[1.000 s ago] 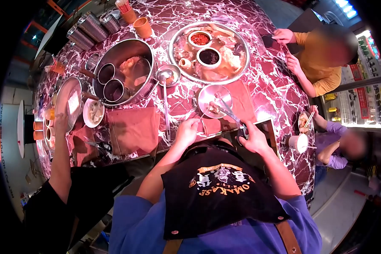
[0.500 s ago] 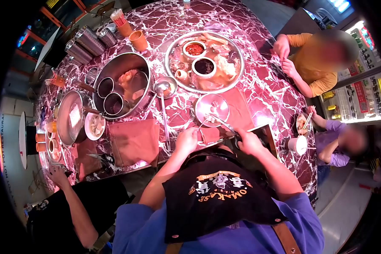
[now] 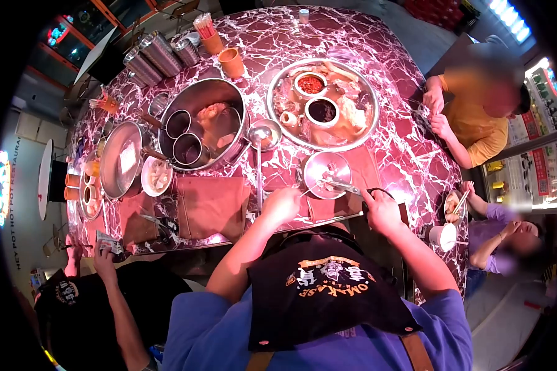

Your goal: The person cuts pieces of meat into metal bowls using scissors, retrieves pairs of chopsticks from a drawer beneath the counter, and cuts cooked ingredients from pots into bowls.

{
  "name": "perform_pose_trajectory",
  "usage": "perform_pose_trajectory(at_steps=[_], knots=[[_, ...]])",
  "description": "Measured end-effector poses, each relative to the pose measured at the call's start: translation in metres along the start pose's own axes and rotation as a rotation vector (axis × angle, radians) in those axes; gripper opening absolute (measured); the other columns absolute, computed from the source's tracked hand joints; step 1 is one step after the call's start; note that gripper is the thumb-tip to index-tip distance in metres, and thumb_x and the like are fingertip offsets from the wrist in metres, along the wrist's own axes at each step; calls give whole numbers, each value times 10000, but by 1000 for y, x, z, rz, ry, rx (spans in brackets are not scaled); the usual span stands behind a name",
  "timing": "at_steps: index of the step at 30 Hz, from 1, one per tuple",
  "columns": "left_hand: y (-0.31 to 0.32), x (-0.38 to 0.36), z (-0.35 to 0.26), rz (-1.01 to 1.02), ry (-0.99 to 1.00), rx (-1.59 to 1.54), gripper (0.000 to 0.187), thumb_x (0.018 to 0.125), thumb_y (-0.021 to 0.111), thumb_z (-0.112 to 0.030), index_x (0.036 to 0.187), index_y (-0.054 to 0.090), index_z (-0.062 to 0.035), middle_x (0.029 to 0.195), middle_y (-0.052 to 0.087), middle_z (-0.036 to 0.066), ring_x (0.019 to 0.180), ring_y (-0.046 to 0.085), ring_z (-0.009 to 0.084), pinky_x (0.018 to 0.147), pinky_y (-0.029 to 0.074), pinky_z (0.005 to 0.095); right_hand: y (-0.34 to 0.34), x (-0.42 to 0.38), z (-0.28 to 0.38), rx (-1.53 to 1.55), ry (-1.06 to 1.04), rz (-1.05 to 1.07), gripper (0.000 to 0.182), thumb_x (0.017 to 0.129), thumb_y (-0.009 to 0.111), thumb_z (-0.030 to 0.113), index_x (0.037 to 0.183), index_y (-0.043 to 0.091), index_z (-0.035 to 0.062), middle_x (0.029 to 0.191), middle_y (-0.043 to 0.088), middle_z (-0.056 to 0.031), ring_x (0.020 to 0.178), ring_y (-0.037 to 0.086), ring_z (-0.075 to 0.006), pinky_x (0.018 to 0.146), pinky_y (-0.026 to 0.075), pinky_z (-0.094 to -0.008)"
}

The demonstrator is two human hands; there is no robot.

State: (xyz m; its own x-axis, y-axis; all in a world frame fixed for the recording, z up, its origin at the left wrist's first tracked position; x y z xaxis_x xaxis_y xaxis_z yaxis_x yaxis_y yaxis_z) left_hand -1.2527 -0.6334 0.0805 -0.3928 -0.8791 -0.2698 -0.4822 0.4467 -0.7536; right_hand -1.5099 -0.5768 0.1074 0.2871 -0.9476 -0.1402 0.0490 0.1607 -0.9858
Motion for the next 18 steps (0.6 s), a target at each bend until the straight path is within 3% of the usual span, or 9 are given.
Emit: perform_pose_trajectory(at_steps=[4, 6, 7, 10, 14, 16, 18], knots=[[-15, -23, 22, -68, -43, -144, 211, 885, 532, -179, 938, 668, -27, 841, 662, 197, 836, 644, 368, 737, 494, 434, -15, -3, -13, 102, 113, 126, 655, 705, 675, 187, 1322, 468, 117, 983, 566, -179, 933, 611, -356, 800, 521, -441], [-23, -28, 30, -81, -82, -275, 243, 866, 552, -207, 1001, 673, -45, 921, 672, 191, 907, 641, 365, 784, 493, 441, -19, -5, -20, 273, 95, 157, 655, 714, 688, 226, 1322, 464, 134, 1052, 587, -183, 967, 614, -372, 831, 517, -435], [-26, -33, 33, -8, -236, -350, 247, 879, 556, -214, 1010, 670, -37, 924, 672, 191, 915, 653, 337, 783, 495, 414, -23, -5, -20, 367, 136, 236, 657, 722, 690, 222, 1332, 458, 141, 1079, 609, -182, 994, 617, -370, 847, 511, -431], [-45, -26, 36, -77, -232, -363, 257, 896, 550, -227, 1011, 669, -31, 931, 675, 191, 903, 662, 326, 783, 501, 403, -27, -4, -23, 557, 101, 295, 662, 731, 682, 176, 1347, 448, 114, 1063, 629, -188, 991, 623, -362, 855, 506, -421], [-78, 39, 56, -452, -124, -193, 253, 917, 518, -235, 1042, 666, -72, 967, 675, 196, 941, 646, 367, 815, 507, 444, -19, 0, -30, 745, 110, 334, 603, 751, 670, 78, 1326, 486, 73, 1054, 647, -217, 1001, 635, -359, 875, 503, -402], [-106, 86, 49, -364, -343, 23, 276, 924, 479, -240, 1090, 653, -105, 980, 672, 199, 939, 640, 391, 826, 503, 468, -17, 6, -31, 808, 85, 368, 589, 757, 681, 74, 1318, 503, 90, 1067, 653, -196, 1005, 642, -339, 881, 504, -385], [-125, 138, 47, -450, -306, 83, 296, 917, 454, -214, 1130, 644, -136, 987, 673, 205, 955, 641, 394, 832, 500, 483, -14, 12, -33, 874, 66, 375, 583, 763, 686, 69, 1317, 506, 96, 1085, 652, -180, 1017, 642, -321, 892, 498, -370]])
Point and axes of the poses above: each hand's wrist, its own x-axis towards the middle knuckle, its own y-axis out of the palm, z = x × y, the point moved 7 cm from there along x, towards the middle knuckle
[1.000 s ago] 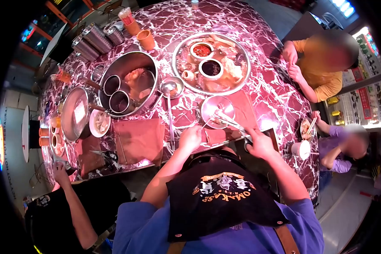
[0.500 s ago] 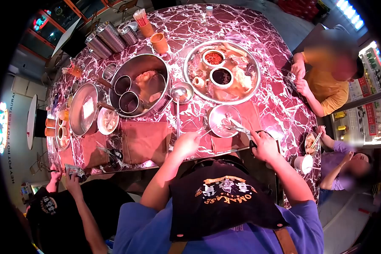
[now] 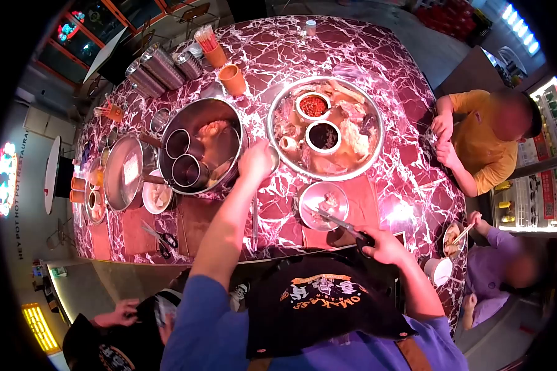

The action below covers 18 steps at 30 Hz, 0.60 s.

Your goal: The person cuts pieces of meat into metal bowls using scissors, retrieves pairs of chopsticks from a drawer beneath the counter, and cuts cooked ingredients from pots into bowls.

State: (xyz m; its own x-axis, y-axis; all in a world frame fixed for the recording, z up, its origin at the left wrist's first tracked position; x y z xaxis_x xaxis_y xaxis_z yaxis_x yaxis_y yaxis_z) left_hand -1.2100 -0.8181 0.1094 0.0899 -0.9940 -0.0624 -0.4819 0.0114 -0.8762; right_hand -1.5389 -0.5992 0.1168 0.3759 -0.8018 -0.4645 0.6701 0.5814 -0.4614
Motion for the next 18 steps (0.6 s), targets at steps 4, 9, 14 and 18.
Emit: perform_pose_trajectory(at_steps=[4, 9, 14, 18], knots=[[28, 91, -18, 99, -5, 246, 321, 880, 462, -155, 1143, 645, -144, 1032, 679, 192, 992, 652, 358, 845, 508, 473, -7, 9, -1, 125, 2, 24, 581, 767, 693, 45, 1316, 510, 99, 1119, 645, -150, 1041, 631, -277, 919, 479, -346], [52, 129, -16, 244, -8, 411, 293, 817, 559, -124, 1071, 694, -64, 1069, 682, 171, 1010, 657, 335, 852, 523, 437, -11, 13, -21, 265, 23, -9, 571, 782, 680, 22, 1322, 501, 77, 1092, 648, -131, 1007, 631, -226, 902, 478, -328], [57, 130, -22, 365, -84, 494, 299, 844, 564, -147, 1099, 691, -54, 1150, 663, 160, 1071, 646, 301, 886, 518, 403, -14, 12, -29, 269, 82, -57, 575, 790, 670, 13, 1333, 493, 77, 1040, 650, -115, 942, 624, -185, 857, 487, -310], [62, 132, -3, 439, -79, 491, 332, 858, 561, -157, 1157, 662, -55, 1202, 640, 156, 1108, 627, 297, 899, 512, 410, -16, 9, -19, 207, 43, -89, 568, 789, 649, 8, 1334, 499, 71, 1017, 653, -114, 903, 625, -176, 840, 490, -308]])
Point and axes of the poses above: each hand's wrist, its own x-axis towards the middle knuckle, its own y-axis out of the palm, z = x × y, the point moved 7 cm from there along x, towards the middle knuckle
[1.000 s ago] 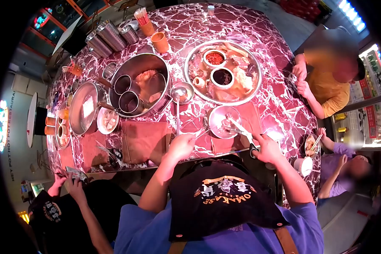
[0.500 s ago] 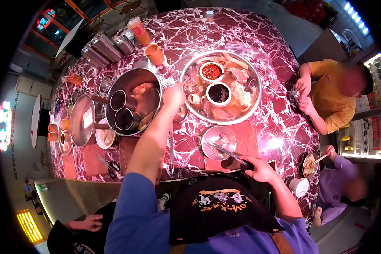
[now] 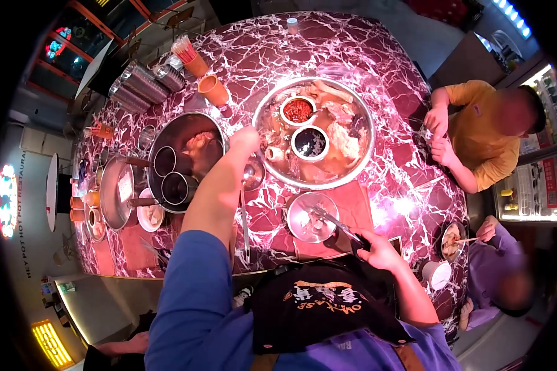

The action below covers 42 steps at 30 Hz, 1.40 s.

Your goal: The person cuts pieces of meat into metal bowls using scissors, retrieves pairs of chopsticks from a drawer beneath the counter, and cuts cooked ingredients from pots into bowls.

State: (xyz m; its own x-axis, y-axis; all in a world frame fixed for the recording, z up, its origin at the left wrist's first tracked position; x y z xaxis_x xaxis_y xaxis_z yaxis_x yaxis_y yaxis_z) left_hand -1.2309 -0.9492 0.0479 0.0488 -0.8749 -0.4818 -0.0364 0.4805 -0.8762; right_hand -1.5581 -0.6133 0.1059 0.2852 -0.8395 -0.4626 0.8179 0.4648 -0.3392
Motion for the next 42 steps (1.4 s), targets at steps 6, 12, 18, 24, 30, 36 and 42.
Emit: perform_pose_trajectory(at_steps=[6, 12, 18, 24, 30, 36, 42], knots=[[-35, -30, 15, -211, 115, 29, 290, 847, 514, -127, 1084, 681, -124, 1050, 686, 137, 998, 656, 320, 851, 519, 444, 9, -4, 3, 31, -31, -44, 548, 787, 649, 9, 1316, 514, 60, 1039, 656, -129, 914, 634, -191, 855, 490, -319], [-18, -74, -2, -133, 276, 222, 233, 798, 575, -123, 970, 725, -77, 989, 701, 157, 946, 681, 321, 794, 545, 425, 18, -1, 11, -7, -70, -45, 550, 787, 653, 11, 1315, 507, 62, 1078, 652, -143, 987, 633, -216, 897, 480, -329], [10, -66, -1, -34, 161, 143, 281, 819, 559, -147, 1036, 706, -47, 1058, 675, 200, 1012, 659, 333, 852, 522, 430, 21, 4, -1, -4, -62, -37, 559, 788, 669, 49, 1321, 501, 62, 1111, 642, -176, 1017, 636, -266, 905, 479, -344], [9, -55, -6, -24, 128, 59, 255, 800, 570, -113, 995, 720, -47, 1056, 683, 185, 1004, 665, 319, 839, 527, 425, 10, 3, -7, -85, 21, -37, 508, 778, 678, 71, 1263, 527, 44, 1012, 653, -184, 924, 654, -282, 832, 502, -353], [-10, -76, 27, -131, 170, 94, 250, 811, 585, -149, 993, 712, -35, 1057, 678, 182, 999, 658, 338, 835, 524, 435, -28, 22, -8, -110, -7, -226, 487, 759, 685, 111, 1228, 555, 91, 955, 668, -174, 882, 669, -310, 792, 512, -384], [-25, -142, 39, -301, 206, -73, 255, 854, 585, -209, 1083, 684, -153, 1050, 678, 144, 996, 646, 335, 848, 515, 453, -17, 99, 26, -560, 24, -188, 542, 747, 667, 304, 1251, 543, 149, 1001, 672, -191, 952, 649, -358, 825, 518, -444], [81, -208, 36, -340, 223, -558, 258, 918, 529, -220, 1115, 668, -126, 1046, 674, 166, 984, 633, 371, 854, 507, 438, 7, 169, 47, -714, 117, -25, 549, 703, 676, 341, 1205, 600, 133, 1082, 670, -171, 1020, 644, -327, 879, 512, -427]])
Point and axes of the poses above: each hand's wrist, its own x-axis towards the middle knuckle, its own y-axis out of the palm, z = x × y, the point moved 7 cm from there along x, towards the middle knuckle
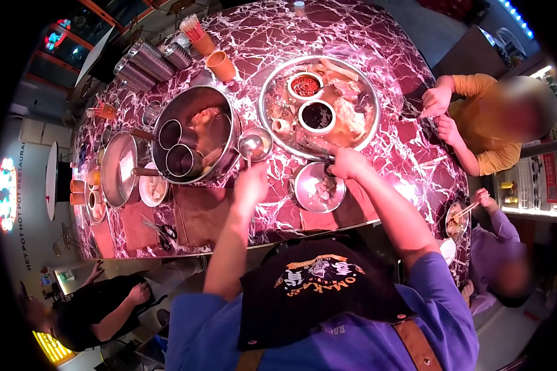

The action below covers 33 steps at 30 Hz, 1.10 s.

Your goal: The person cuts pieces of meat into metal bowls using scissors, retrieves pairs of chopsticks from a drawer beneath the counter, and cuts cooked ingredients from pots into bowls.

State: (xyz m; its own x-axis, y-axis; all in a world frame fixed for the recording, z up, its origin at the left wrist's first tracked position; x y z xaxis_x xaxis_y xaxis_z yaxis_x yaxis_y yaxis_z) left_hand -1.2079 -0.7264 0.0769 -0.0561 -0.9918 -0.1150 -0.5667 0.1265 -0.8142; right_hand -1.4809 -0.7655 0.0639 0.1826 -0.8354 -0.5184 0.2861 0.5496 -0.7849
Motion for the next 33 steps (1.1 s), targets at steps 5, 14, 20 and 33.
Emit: perform_pose_trajectory(at_steps=[5, 14, 20, 33], knots=[[54, -63, 15, 29, -67, -192, 280, 930, 528, -216, 1146, 665, -102, 1029, 680, 171, 965, 654, 349, 843, 513, 418, -10, 14, 26, -167, -63, 70, 599, 701, 639, 270, 1281, 549, 152, 1106, 669, -161, 1018, 651, -301, 869, 526, -409], [51, -52, 11, -91, -75, -266, 279, 938, 519, -183, 1172, 633, -83, 1055, 676, 178, 977, 649, 343, 854, 496, 408, -6, -27, 16, 33, 77, 21, 633, 725, 676, 406, 1257, 552, 87, 1144, 650, -179, 1069, 621, -335, 926, 489, -416], [48, -53, 21, -63, -112, -300, 273, 930, 520, -165, 1138, 632, -28, 1073, 667, 187, 1020, 636, 326, 884, 483, 386, -8, -82, -39, 235, 24, -125, 568, 728, 675, 333, 1260, 556, 176, 1101, 648, -188, 1021, 629, -351, 862, 501, -433], [53, -47, 42, -56, -135, -315, 261, 930, 519, -183, 1101, 638, -26, 1062, 670, 182, 1019, 639, 323, 886, 483, 381, -10, -105, -65, -4, 97, -194, 499, 744, 662, 212, 1227, 572, 127, 975, 678, -178, 917, 652, -351, 805, 514, -452]])
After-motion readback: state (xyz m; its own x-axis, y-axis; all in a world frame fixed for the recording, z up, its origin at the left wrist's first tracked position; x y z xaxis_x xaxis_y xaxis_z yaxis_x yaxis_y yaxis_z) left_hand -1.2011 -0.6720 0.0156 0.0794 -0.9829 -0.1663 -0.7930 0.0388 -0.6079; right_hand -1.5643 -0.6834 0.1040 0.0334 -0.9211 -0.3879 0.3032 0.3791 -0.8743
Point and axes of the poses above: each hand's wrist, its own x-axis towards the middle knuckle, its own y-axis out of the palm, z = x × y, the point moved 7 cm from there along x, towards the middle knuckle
